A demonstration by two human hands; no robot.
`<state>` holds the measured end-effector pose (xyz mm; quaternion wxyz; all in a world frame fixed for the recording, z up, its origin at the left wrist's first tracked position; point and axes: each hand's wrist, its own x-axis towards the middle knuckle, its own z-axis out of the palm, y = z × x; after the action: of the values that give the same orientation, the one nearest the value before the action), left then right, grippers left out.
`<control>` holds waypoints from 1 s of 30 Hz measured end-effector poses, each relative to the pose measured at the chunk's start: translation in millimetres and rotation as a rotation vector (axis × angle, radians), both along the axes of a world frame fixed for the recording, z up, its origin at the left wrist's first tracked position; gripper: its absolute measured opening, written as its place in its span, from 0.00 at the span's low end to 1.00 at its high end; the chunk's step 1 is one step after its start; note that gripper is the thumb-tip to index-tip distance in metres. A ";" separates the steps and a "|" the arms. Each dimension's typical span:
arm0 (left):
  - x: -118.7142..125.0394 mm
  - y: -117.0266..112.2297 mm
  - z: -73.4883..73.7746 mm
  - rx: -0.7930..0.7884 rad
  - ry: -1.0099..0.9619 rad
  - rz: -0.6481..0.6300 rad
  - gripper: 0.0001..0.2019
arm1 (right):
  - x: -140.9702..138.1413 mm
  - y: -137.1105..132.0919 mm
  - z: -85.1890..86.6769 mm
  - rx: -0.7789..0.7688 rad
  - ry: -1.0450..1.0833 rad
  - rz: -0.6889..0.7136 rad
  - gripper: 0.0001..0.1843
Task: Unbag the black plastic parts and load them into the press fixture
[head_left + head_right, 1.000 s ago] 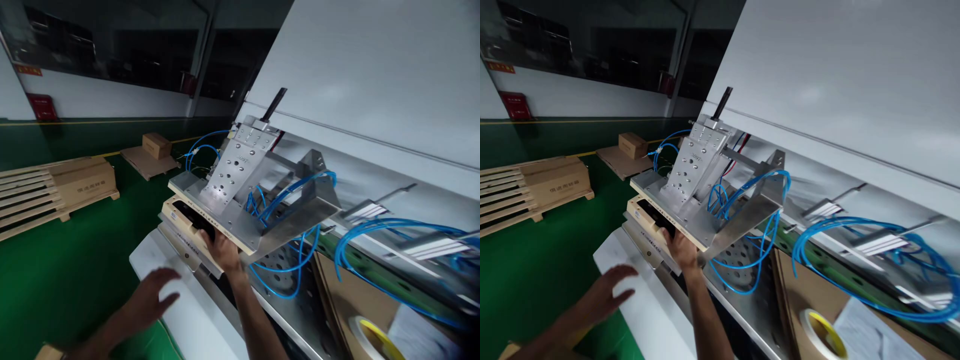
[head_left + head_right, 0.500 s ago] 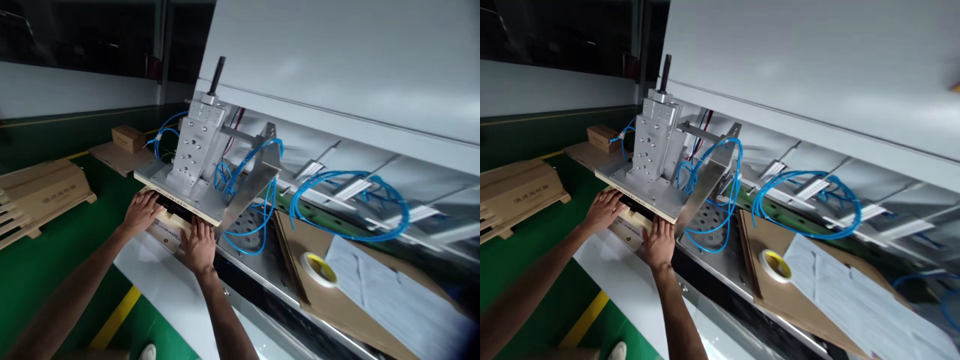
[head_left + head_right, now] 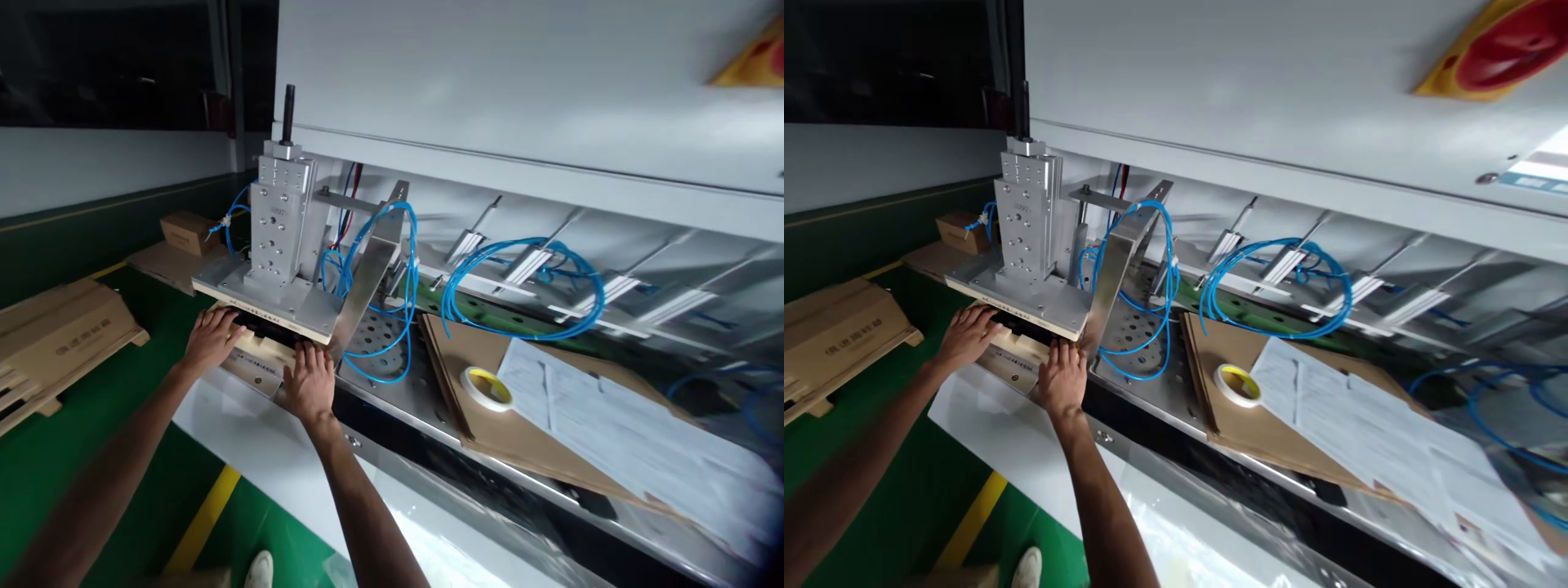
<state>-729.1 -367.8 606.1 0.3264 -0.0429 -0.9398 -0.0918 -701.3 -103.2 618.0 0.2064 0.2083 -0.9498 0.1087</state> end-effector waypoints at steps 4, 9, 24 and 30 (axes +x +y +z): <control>32.5 2.9 -5.8 0.064 0.114 -0.020 0.26 | 33.7 18.9 1.0 -0.105 0.107 0.056 0.27; 137.6 56.5 -69.7 0.323 0.330 -0.046 0.20 | 146.7 75.4 -6.1 -0.318 0.113 0.098 0.17; 277.2 249.0 -121.3 0.099 -0.054 -0.549 0.28 | 316.2 335.2 -85.7 -0.299 0.364 -0.786 0.19; 298.3 247.5 -145.5 0.002 -0.023 -0.439 0.39 | 366.7 445.9 -117.1 -0.422 0.312 -1.210 0.31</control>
<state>-430.8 -120.3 460.6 0.2879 -0.2450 -0.9115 -0.1620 -334.6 342.7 500.9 0.4028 -0.3940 -0.8165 0.1257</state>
